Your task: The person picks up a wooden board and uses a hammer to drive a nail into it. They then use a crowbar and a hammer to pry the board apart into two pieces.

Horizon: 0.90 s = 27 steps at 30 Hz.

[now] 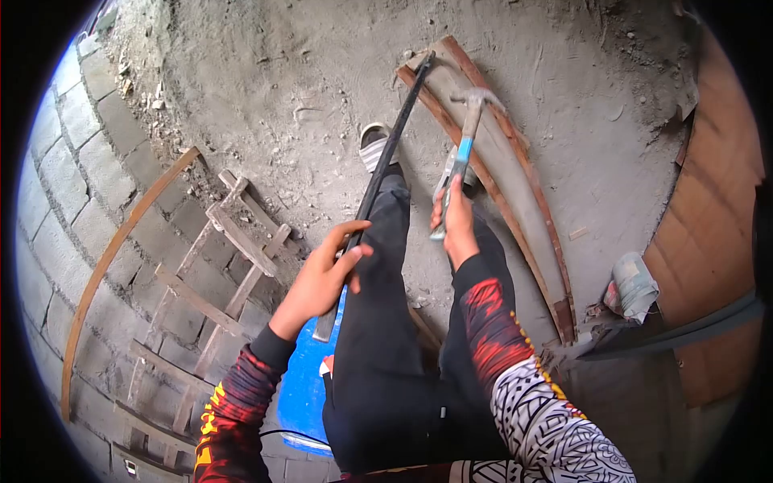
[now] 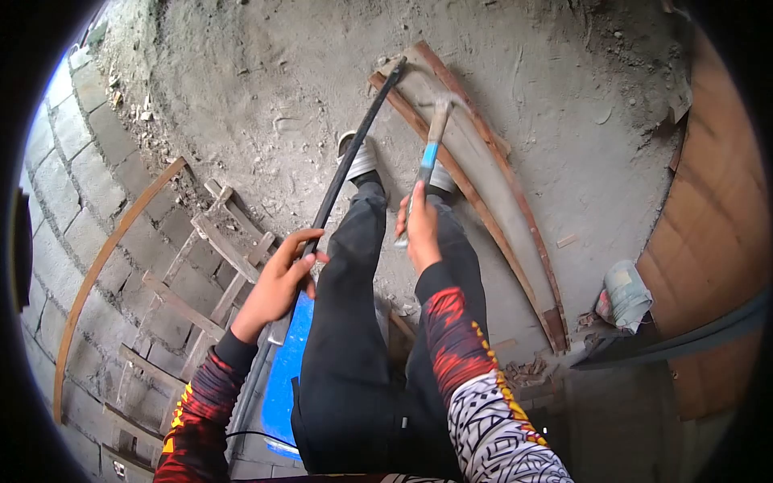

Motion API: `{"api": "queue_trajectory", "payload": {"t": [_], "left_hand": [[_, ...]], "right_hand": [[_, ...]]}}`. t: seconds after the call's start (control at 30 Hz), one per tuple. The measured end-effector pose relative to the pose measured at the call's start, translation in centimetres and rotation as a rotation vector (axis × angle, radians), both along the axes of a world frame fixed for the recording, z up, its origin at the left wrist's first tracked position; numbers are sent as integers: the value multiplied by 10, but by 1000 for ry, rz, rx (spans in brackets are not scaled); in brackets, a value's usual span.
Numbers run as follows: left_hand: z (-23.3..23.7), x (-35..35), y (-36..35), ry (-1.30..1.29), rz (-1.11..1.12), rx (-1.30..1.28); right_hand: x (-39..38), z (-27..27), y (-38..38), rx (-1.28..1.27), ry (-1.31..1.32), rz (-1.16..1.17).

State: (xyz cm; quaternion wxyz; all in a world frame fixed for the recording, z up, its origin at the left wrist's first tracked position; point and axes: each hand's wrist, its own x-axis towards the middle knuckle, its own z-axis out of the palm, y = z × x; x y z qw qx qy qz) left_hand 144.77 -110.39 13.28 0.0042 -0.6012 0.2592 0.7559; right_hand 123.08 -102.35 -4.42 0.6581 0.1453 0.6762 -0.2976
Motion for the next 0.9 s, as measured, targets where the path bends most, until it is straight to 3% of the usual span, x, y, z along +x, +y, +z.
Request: {"api": "queue_trajectory", "payload": {"t": [0.03, 0.17, 0.23, 0.3, 0.43, 0.6, 0.67, 0.83, 0.9], "left_hand": [[0, 3, -12, 0, -5, -14], [-6, 8, -60, 348, 312, 96], [-12, 5, -65, 298, 267, -14], [-16, 14, -63, 245, 284, 66], [-10, 12, -39, 51, 123, 138], [-76, 61, 43, -187, -78, 260], [-107, 83, 75, -376, -258, -37], [-107, 68, 90, -440, -200, 56], [-105, 61, 95, -595, -369, -275]], "right_hand": [[11, 13, 5, 3, -1, 0], [29, 51, 19, 58, -60, -98], [23, 44, 28, 95, -68, -138], [14, 29, 40, 135, -54, -116], [-3, 12, 56, 162, -70, -121], [-6, 4, 65, 189, -37, -131], [-11, -2, 62, 190, 2, -108], [-54, -20, 5, -12, 237, 99], [-76, -28, -45, -123, 283, 152]]}}
